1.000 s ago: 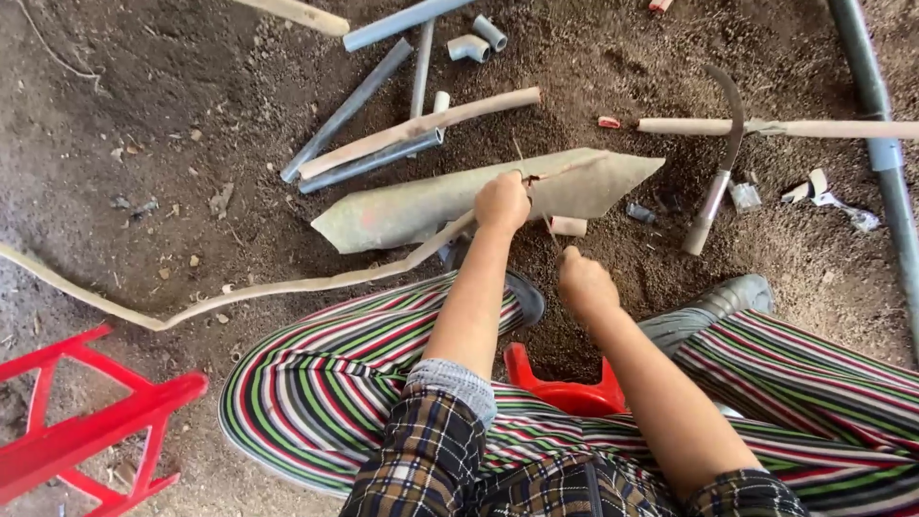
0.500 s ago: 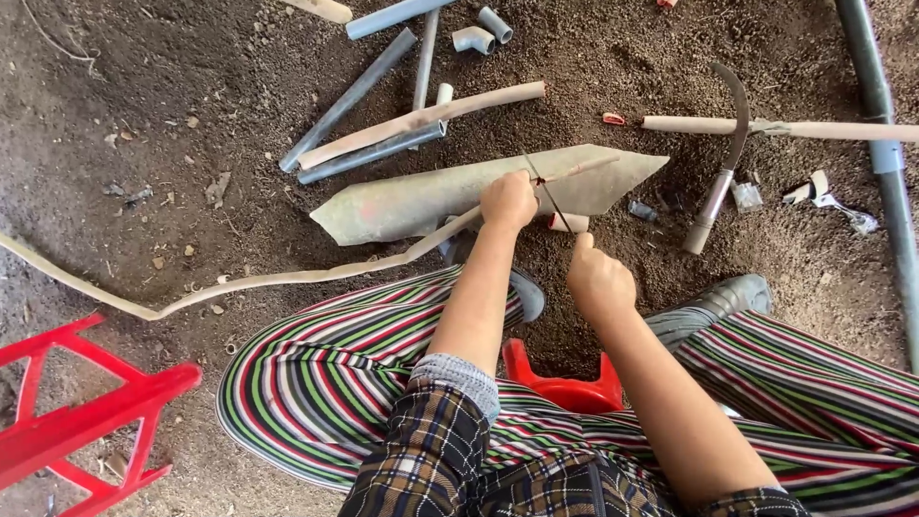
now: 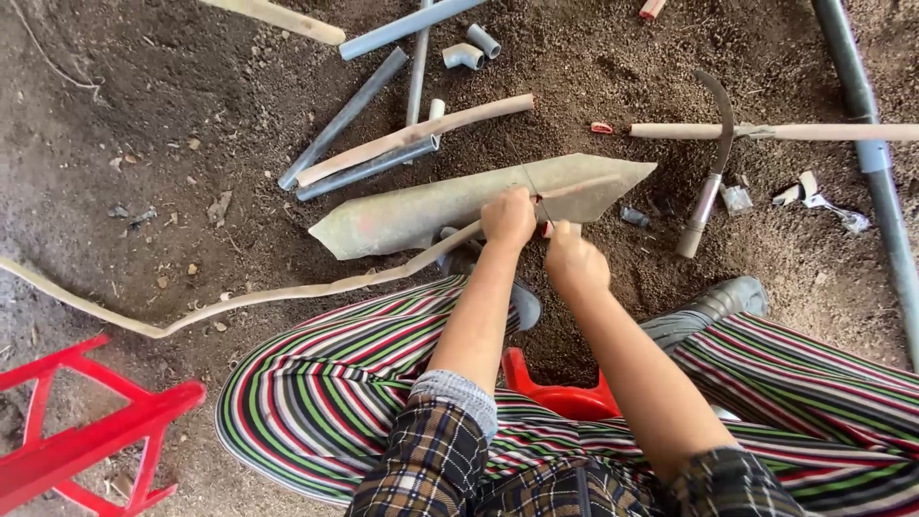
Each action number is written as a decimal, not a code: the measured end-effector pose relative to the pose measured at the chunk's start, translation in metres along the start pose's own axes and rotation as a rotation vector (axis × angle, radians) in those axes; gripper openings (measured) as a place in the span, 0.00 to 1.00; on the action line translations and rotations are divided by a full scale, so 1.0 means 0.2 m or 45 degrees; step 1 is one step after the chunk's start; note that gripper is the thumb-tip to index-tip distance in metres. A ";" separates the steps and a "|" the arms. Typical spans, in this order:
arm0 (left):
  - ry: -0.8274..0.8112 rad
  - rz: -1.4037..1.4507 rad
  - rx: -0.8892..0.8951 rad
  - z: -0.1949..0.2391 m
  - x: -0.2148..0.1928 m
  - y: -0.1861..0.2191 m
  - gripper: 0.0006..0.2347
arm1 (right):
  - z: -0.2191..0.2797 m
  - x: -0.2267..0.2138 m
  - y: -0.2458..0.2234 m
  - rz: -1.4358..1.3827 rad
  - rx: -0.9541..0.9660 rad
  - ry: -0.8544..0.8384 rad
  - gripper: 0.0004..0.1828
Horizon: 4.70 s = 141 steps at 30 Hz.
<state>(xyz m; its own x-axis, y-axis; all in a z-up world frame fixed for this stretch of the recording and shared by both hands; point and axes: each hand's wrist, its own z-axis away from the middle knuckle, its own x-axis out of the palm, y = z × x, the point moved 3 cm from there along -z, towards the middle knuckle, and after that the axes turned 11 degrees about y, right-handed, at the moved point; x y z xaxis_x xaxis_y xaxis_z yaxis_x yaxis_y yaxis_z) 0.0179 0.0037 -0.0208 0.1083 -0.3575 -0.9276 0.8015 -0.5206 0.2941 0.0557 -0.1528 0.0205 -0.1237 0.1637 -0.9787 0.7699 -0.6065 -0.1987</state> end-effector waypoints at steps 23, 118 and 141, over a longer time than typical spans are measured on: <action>-0.042 0.010 0.017 0.03 -0.10 0.03 0.16 | 0.09 -0.11 0.01 -0.071 0.080 -0.243 0.09; 0.428 0.141 -0.141 -0.20 -0.54 -0.11 0.23 | 0.09 0.11 0.22 -0.234 0.120 -0.239 0.18; 0.356 1.409 -0.887 0.12 0.14 -0.07 0.09 | -0.05 0.20 0.47 -0.050 0.232 -0.347 0.26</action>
<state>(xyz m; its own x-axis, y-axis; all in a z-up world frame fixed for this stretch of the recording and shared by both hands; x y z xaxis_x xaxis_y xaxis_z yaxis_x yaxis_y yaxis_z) -0.0040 -0.0176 -0.0448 0.9404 -0.1182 -0.3190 0.3360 0.4699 0.8163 0.1302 -0.1954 -0.0367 -0.3326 -0.0096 -0.9430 0.6395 -0.7372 -0.2180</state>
